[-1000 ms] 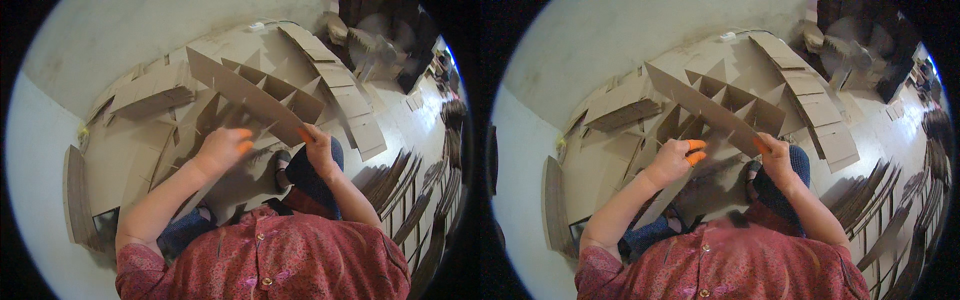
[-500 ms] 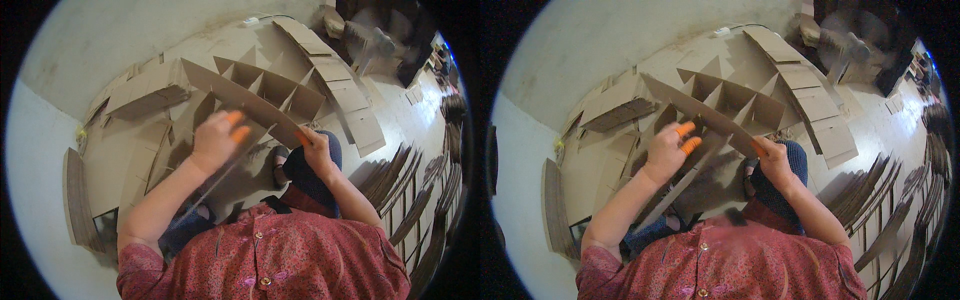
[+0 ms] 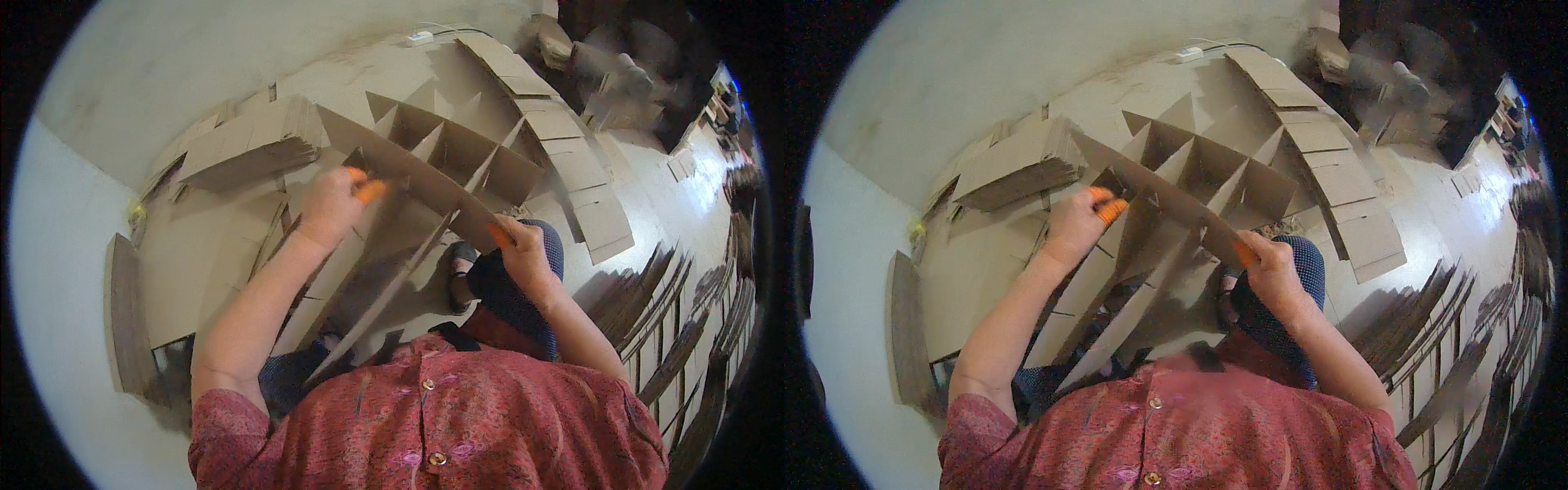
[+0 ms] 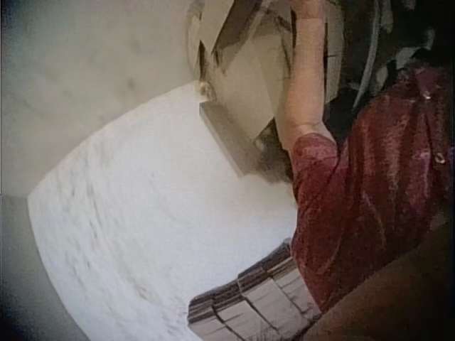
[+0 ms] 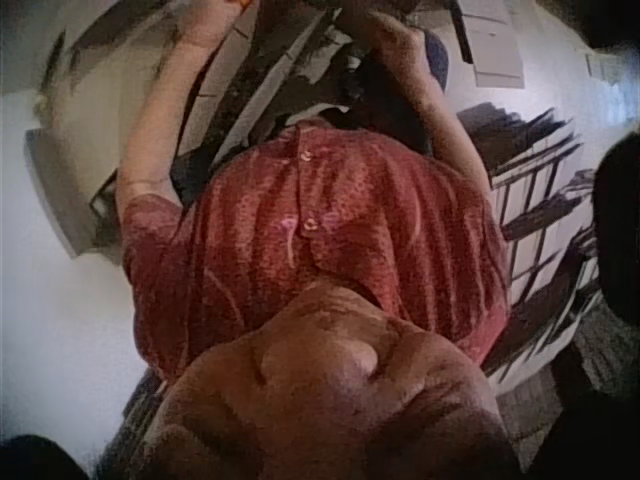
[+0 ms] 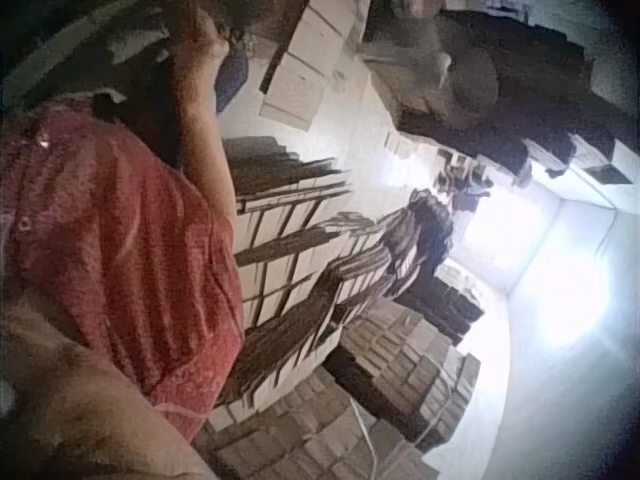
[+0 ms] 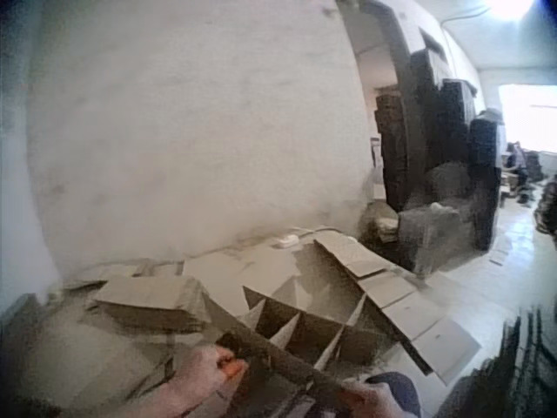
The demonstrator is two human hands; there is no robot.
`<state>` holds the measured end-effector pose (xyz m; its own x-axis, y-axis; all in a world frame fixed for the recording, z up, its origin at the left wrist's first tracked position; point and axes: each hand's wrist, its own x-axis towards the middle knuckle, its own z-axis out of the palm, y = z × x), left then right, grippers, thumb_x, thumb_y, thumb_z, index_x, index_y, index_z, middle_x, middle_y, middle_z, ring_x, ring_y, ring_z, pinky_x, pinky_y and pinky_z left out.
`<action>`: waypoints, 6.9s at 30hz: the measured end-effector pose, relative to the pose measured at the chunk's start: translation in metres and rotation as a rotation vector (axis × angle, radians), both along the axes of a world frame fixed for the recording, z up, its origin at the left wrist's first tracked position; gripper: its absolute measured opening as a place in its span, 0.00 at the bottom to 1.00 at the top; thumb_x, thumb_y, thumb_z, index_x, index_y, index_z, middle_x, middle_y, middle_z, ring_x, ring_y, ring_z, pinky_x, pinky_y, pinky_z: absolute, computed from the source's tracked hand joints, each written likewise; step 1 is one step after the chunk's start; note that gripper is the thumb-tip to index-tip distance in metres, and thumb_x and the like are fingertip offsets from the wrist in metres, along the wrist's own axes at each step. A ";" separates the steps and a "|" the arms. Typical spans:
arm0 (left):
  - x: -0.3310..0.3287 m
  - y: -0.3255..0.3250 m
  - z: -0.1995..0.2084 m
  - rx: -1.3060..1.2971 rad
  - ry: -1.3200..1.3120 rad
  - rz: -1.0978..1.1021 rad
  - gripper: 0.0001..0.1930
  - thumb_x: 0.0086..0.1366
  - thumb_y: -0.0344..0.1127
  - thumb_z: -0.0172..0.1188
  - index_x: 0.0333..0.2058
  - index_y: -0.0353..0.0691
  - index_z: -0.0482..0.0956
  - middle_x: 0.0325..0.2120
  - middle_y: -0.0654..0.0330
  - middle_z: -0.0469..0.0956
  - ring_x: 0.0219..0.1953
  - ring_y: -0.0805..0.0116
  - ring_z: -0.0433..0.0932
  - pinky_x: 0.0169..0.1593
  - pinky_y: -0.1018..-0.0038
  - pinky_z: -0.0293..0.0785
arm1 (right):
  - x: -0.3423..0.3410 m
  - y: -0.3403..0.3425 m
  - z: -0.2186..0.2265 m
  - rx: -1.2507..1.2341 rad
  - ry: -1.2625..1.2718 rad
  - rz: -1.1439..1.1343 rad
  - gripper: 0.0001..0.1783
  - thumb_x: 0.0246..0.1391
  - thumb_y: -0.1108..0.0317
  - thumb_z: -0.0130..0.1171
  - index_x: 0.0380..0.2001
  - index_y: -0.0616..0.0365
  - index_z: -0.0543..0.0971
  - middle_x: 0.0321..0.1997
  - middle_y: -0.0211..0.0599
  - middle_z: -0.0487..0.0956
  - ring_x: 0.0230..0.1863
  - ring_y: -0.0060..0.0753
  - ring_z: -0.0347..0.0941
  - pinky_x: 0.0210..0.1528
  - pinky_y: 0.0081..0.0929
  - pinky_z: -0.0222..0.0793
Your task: The person sits on the floor and repeatedly folds pre-scored cardboard sheets into multi-compartment dividers, then stacks the finished units. The person handles the cardboard by hand, folding along scored lines and stacking completed pieces.
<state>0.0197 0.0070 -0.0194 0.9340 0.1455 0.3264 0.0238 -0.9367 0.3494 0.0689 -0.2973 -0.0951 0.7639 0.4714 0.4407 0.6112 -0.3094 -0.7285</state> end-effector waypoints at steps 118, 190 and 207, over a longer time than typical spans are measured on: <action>0.028 0.207 0.015 0.174 -0.039 0.391 0.14 0.60 0.33 0.59 0.46 0.41 0.79 0.38 0.50 0.80 0.40 0.52 0.77 0.44 0.62 0.73 | 0.025 0.087 0.042 -0.371 -0.281 0.161 0.29 0.51 0.75 0.55 0.58 0.53 0.69 0.31 0.53 0.78 0.34 0.58 0.76 0.35 0.46 0.71; -0.154 0.053 -0.038 -0.152 -0.552 0.160 0.18 0.53 0.33 0.69 0.43 0.36 0.78 0.37 0.51 0.78 0.40 0.50 0.77 0.43 0.65 0.74 | -0.076 0.082 0.066 -0.322 -0.318 0.416 0.38 0.41 0.81 0.54 0.61 0.61 0.64 0.27 0.49 0.76 0.24 0.51 0.75 0.27 0.41 0.71; -0.135 0.098 -0.076 -0.247 -0.384 0.350 0.10 0.57 0.30 0.63 0.38 0.35 0.81 0.28 0.47 0.79 0.28 0.54 0.78 0.33 0.68 0.73 | -0.083 0.084 0.073 -0.421 -0.294 0.383 0.35 0.44 0.81 0.54 0.60 0.65 0.64 0.29 0.52 0.77 0.25 0.54 0.75 0.28 0.41 0.72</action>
